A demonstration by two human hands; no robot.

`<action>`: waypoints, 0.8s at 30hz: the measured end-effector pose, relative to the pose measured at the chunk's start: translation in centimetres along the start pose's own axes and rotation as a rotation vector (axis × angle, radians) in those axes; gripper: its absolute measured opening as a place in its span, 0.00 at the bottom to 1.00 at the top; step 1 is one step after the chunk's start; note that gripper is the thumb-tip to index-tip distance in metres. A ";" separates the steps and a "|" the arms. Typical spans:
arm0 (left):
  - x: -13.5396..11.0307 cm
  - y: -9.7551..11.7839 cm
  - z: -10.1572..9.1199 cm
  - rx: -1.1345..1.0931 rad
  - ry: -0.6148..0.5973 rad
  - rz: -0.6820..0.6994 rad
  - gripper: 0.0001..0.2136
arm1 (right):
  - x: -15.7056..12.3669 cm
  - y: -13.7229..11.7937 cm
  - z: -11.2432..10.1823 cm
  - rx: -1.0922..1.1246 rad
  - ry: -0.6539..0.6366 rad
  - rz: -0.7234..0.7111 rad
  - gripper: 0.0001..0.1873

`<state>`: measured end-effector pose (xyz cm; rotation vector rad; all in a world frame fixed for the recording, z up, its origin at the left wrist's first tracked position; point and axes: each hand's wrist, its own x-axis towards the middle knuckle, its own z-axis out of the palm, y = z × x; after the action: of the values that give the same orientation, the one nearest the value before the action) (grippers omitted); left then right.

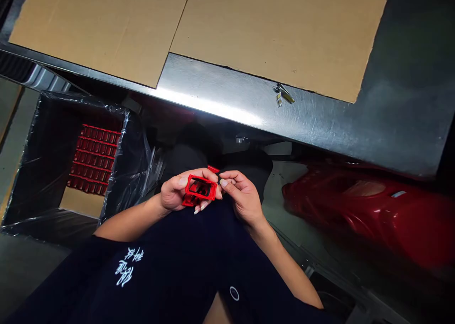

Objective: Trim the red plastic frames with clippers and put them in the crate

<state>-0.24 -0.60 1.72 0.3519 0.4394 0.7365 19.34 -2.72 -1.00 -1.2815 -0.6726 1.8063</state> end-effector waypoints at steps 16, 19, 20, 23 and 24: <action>-0.3 -0.5 -0.2 0.157 0.057 0.083 0.24 | 0.2 -1.1 0.2 -0.029 0.072 -0.038 0.15; -0.4 -0.5 -0.3 0.150 0.027 0.102 0.23 | 0.8 -3.1 0.2 -0.121 0.128 -0.145 0.14; -0.5 -0.5 -0.4 0.153 0.023 0.111 0.23 | 1.2 -3.9 0.2 -0.164 0.142 -0.194 0.14; -0.8 -0.6 -0.4 0.184 0.035 0.148 0.23 | 3.1 -6.4 0.2 -0.287 0.161 -0.363 0.14; -0.9 -0.7 -0.3 0.201 0.048 0.166 0.23 | 4.2 -7.2 0.2 -0.324 0.159 -0.421 0.14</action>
<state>-0.61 -1.64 1.35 0.5654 0.5355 0.8654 20.63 4.69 2.65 -1.3510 -1.0858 1.2751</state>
